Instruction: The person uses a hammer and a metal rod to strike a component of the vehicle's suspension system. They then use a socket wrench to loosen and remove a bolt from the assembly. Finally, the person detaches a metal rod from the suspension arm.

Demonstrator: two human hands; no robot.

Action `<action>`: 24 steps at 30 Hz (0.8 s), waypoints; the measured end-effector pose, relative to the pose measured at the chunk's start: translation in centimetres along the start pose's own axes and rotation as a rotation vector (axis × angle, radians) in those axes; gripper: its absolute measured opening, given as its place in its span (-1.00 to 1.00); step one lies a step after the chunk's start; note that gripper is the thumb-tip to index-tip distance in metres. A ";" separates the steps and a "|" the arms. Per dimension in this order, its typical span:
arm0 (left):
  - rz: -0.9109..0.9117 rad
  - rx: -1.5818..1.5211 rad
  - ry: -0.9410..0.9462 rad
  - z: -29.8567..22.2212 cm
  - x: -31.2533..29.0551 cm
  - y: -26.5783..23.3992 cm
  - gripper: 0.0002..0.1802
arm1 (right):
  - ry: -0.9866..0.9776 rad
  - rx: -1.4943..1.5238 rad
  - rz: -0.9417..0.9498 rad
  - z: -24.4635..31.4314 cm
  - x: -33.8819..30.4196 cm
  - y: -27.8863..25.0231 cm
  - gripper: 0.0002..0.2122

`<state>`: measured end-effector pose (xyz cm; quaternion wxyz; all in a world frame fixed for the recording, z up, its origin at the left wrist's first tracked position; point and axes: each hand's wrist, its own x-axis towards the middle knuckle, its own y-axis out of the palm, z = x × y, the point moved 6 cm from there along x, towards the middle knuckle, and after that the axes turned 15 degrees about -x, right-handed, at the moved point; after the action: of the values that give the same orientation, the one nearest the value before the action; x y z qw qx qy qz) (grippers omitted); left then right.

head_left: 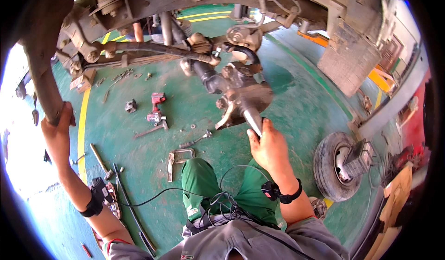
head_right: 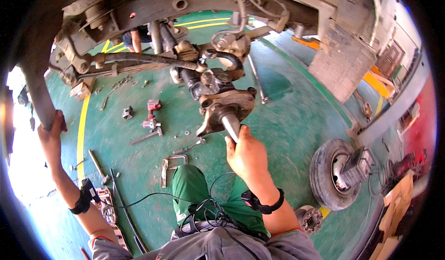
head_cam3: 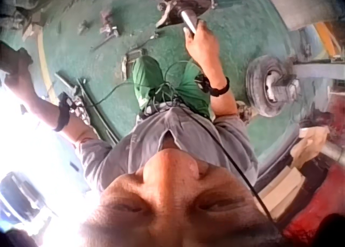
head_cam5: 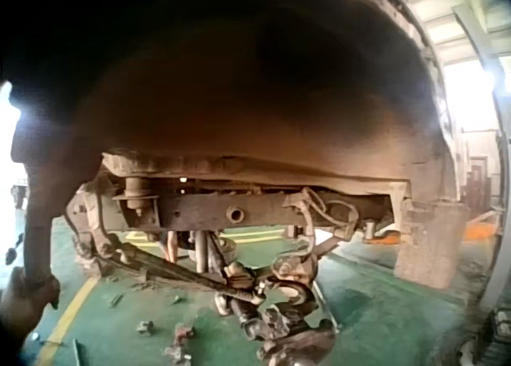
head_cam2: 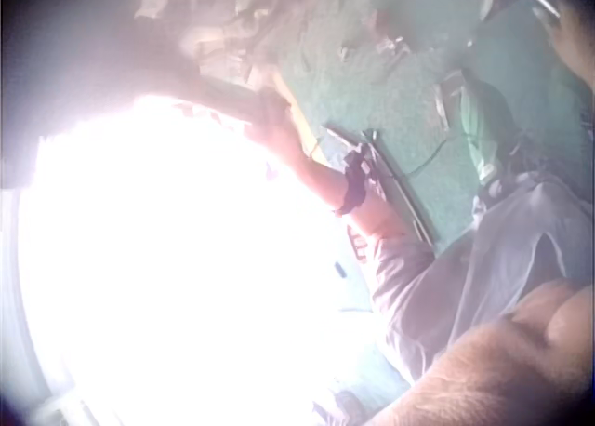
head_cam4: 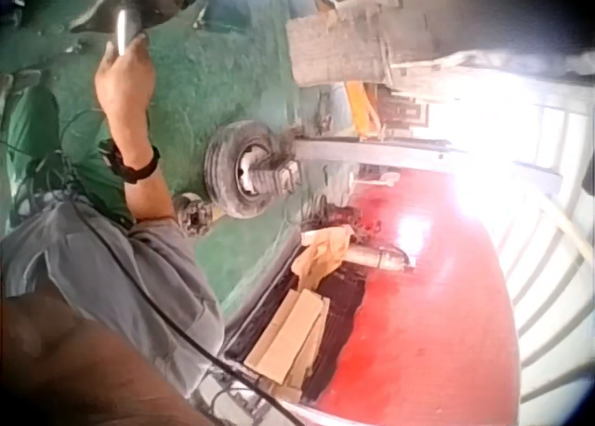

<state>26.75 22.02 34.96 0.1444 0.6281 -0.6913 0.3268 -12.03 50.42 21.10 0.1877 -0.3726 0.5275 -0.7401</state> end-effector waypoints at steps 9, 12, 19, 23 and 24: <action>-0.017 0.021 -0.092 -0.8 0.0 1.3 -0.65 | -0.013 0.021 0.001 -0.2 0.0 -0.3 -0.68; -0.025 0.015 -0.028 -1.6 -0.1 1.4 -0.60 | 0.024 0.017 0.027 -0.3 -0.1 -0.1 -0.67; -0.007 -0.002 -0.048 -1.6 0.0 1.5 -0.67 | 0.037 0.041 -0.022 -0.7 -0.1 0.1 -0.71; -0.013 -0.035 0.008 -1.6 -0.2 1.6 -0.62 | 0.040 0.028 -0.010 -0.5 -0.1 -0.1 -0.72; -0.017 -0.044 -0.003 -1.9 -0.3 1.6 -0.64 | 0.038 0.025 -0.009 -0.4 -0.1 -0.2 -0.72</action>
<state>24.84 23.43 35.76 0.1598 0.6311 -0.6932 0.3095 -12.24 50.75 21.15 0.1789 -0.3584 0.5199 -0.7545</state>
